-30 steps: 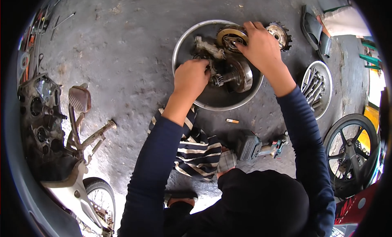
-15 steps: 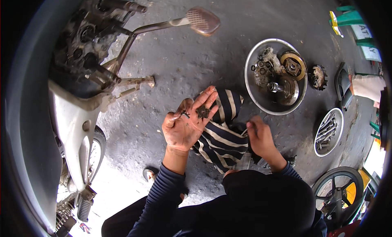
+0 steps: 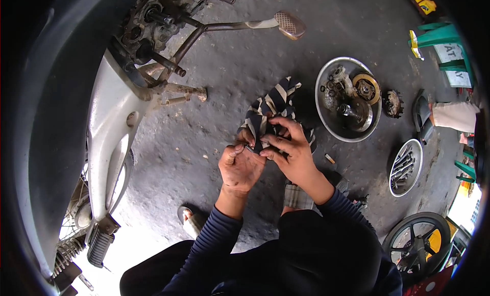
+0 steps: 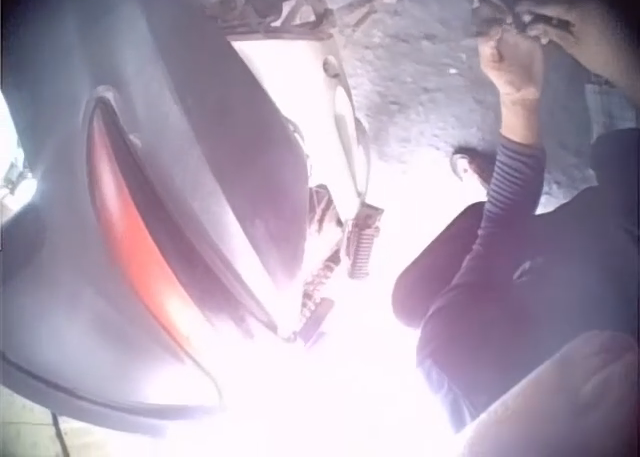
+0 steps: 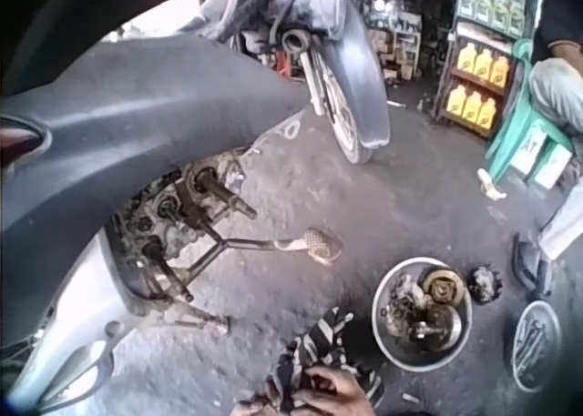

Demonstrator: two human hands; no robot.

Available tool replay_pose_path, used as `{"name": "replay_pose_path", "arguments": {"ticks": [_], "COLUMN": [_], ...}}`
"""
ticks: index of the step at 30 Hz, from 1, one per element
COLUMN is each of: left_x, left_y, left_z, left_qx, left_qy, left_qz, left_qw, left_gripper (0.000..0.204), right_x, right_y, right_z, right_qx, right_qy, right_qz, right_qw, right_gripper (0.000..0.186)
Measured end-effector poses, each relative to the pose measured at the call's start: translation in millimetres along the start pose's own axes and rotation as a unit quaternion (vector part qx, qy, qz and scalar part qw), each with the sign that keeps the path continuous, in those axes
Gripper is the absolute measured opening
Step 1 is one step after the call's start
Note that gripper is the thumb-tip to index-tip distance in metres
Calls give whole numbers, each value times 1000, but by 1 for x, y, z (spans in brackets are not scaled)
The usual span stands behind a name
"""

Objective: Replacing or repairing parts of a motorcycle engine, specifically focusing on the clutch or gearbox components.

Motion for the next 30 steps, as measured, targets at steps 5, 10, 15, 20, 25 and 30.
{"name": "replay_pose_path", "arguments": {"ticks": [5,10,15,20,25,30], "left_x": [-4,11,-36,3,23,7], "left_y": [2,5,4,24,40,55], "left_z": [-1,-3,15,-29,-33,-32], "left_qx": [2,63,19,12,-12,12], "left_qy": [43,89,199,535,683,746], "left_qz": [-1,91,130,110,82,2], "left_qw": [999,990,971,838,726,665], "left_gripper": [21,21,20,10,15,13], "right_x": [2,-13,-24,-25,-33,-37], "right_y": [-3,-10,-9,-8,-7,-28], "right_z": [12,39,46,50,40,72], "right_qx": [30,284,322,300,327,301], "right_qy": [-13,312,343,297,324,250], "right_qz": [43,37,23,97,110,108], "right_qw": [999,906,882,901,881,914], "right_gripper": [33,24,16,14,11,7]}}
Point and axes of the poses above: each hand's wrist, its own y-axis towards the middle knuckle, its own x-axis out of the palm, z = x × y, the point moved 1 cm from there along y, towards the middle knuckle, and after that the axes turned 4 degrees about -y, right-handed, at the moved point
